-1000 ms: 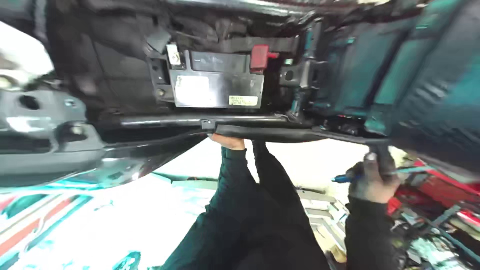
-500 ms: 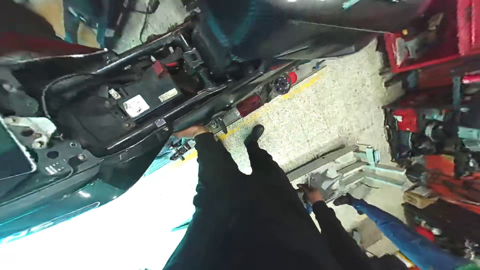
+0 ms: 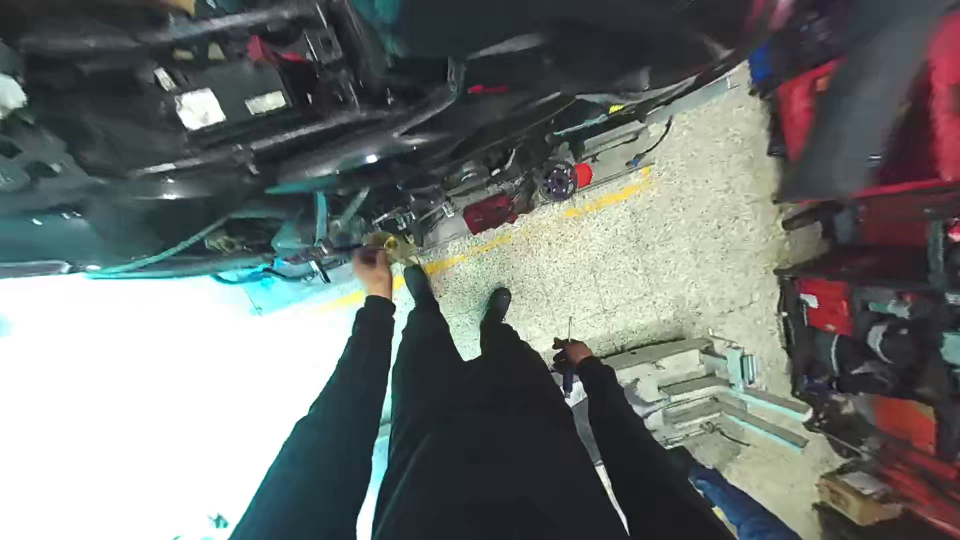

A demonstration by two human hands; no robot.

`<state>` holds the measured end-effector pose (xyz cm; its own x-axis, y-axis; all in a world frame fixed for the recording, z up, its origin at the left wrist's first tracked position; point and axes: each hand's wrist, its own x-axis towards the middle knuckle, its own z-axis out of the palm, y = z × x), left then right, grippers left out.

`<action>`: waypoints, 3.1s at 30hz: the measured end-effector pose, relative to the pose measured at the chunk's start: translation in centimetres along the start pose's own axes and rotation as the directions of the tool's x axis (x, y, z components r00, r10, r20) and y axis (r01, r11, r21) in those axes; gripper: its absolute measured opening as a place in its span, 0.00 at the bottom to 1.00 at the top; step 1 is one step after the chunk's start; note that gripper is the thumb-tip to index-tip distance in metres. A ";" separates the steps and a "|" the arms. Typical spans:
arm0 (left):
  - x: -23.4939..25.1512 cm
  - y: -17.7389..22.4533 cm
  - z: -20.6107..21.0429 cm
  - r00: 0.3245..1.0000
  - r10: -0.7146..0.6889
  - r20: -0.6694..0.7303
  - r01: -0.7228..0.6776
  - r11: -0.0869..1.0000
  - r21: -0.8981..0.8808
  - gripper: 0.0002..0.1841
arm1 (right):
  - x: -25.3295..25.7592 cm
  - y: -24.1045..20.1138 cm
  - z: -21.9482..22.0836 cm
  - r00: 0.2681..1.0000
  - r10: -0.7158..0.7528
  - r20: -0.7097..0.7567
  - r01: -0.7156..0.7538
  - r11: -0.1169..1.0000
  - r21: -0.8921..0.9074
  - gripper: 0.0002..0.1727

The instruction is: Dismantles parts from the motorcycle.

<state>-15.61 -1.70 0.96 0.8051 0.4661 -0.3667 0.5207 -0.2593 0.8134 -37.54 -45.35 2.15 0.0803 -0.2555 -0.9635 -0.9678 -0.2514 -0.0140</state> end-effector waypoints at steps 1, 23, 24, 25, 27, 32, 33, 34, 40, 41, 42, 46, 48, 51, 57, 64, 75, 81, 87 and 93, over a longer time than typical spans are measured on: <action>-0.8 -2.2 1.8 0.990 -0.061 0.128 0.051 0.996 0.080 0.21 | -0.2 -1.1 -0.6 1.000 0.008 0.028 -0.009 0.999 0.042 0.29; 20.8 -26.2 50.2 0.838 -0.234 0.493 -0.328 0.506 0.798 0.32 | 7.3 2.7 13.5 0.998 0.042 0.036 -0.055 0.675 0.736 0.22; 20.8 -26.2 50.3 0.846 -0.230 0.482 -0.310 0.522 0.794 0.32 | 7.1 2.6 13.6 0.998 0.045 0.051 -0.068 0.682 0.728 0.22; 20.8 -26.2 50.2 0.850 -0.215 0.480 -0.304 0.545 0.782 0.31 | 7.1 2.7 13.8 0.997 0.046 0.059 -0.075 0.693 0.717 0.23; 20.7 -26.1 49.6 0.858 -0.139 0.494 -0.300 0.646 0.702 0.29 | 7.2 3.3 14.0 0.998 0.025 0.051 -0.054 0.711 0.701 0.23; 14.3 -21.6 42.5 0.814 0.064 0.578 -0.160 0.980 0.116 0.27 | 7.3 3.1 14.5 0.996 0.085 0.005 -0.067 0.749 0.659 0.25; 11.9 -19.7 39.7 0.784 0.113 0.611 -0.137 0.991 -0.008 0.24 | 7.1 2.9 14.8 0.996 0.089 -0.021 -0.057 0.780 0.623 0.27; 9.5 -17.8 36.6 0.754 0.167 0.636 -0.117 0.986 -0.121 0.21 | 6.7 2.4 15.0 0.996 0.069 -0.054 -0.025 0.819 0.574 0.29; 0.2 -8.5 17.7 0.704 0.319 0.635 0.224 0.748 -0.624 0.11 | -1.3 -4.6 12.2 0.802 -0.547 -0.239 0.596 0.755 0.274 0.29; -0.4 -6.9 15.5 0.703 0.345 0.622 0.275 0.675 -0.685 0.10 | -3.3 -6.6 11.2 0.731 -0.630 -0.261 0.682 0.690 0.243 0.26; -0.9 -5.2 13.2 0.693 0.380 0.612 0.315 0.605 -0.732 0.09 | -5.4 -8.3 10.4 0.660 -0.700 -0.272 0.751 0.627 0.208 0.24; -2.4 2.5 4.5 0.642 0.514 0.568 0.387 0.423 -0.820 0.09 | -15.6 -12.6 8.9 0.424 -0.870 -0.252 0.905 0.419 0.074 0.22; -2.9 6.4 0.5 0.614 0.562 0.554 0.409 0.374 -0.833 0.11 | -20.7 -13.8 9.8 0.343 -0.904 -0.256 0.938 0.343 0.049 0.22; -3.2 11.6 -5.0 0.540 0.657 0.526 0.394 0.354 -0.848 0.11 | -27.0 -14.7 11.8 0.251 -0.928 -0.277 0.968 0.248 0.043 0.21; -5.6 18.3 -13.2 0.382 0.794 0.474 0.348 0.352 -0.869 0.11 | -34.7 -12.8 14.5 0.071 -0.933 -0.354 0.997 0.065 0.027 0.19; -9.3 20.7 -18.4 0.142 0.858 0.493 0.181 0.467 -0.865 0.09 | -38.4 -7.6 16.0 -0.040 -0.906 -0.421 0.999 -0.046 0.003 0.17; -11.8 12.5 -15.9 0.488 0.236 0.840 0.546 0.668 -0.505 0.10 | -30.9 -6.3 23.8 0.490 -0.751 -0.443 0.813 0.209 0.543 0.21; -4.3 10.5 -7.8 0.608 -0.079 0.790 0.504 0.807 -0.307 0.18 | -20.7 -14.1 28.5 0.624 -0.519 -0.584 0.751 0.189 0.633 0.20; 7.2 6.1 -1.3 0.609 -0.103 0.787 0.344 0.928 -0.145 0.17 | -8.9 -22.7 32.9 0.634 -0.416 -0.652 0.753 0.139 0.644 0.16; 13.6 3.4 1.6 0.657 -0.104 0.747 0.285 0.951 -0.119 0.17 | -2.8 -28.4 36.2 0.678 -0.389 -0.624 0.689 0.040 0.723 0.13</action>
<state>-2.44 2.42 -2.00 0.6868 -0.2985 -0.6627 0.6913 -0.0132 0.7224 -18.91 -3.67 -4.50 0.5800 -0.6578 -0.4804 -0.1558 0.4893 -0.8581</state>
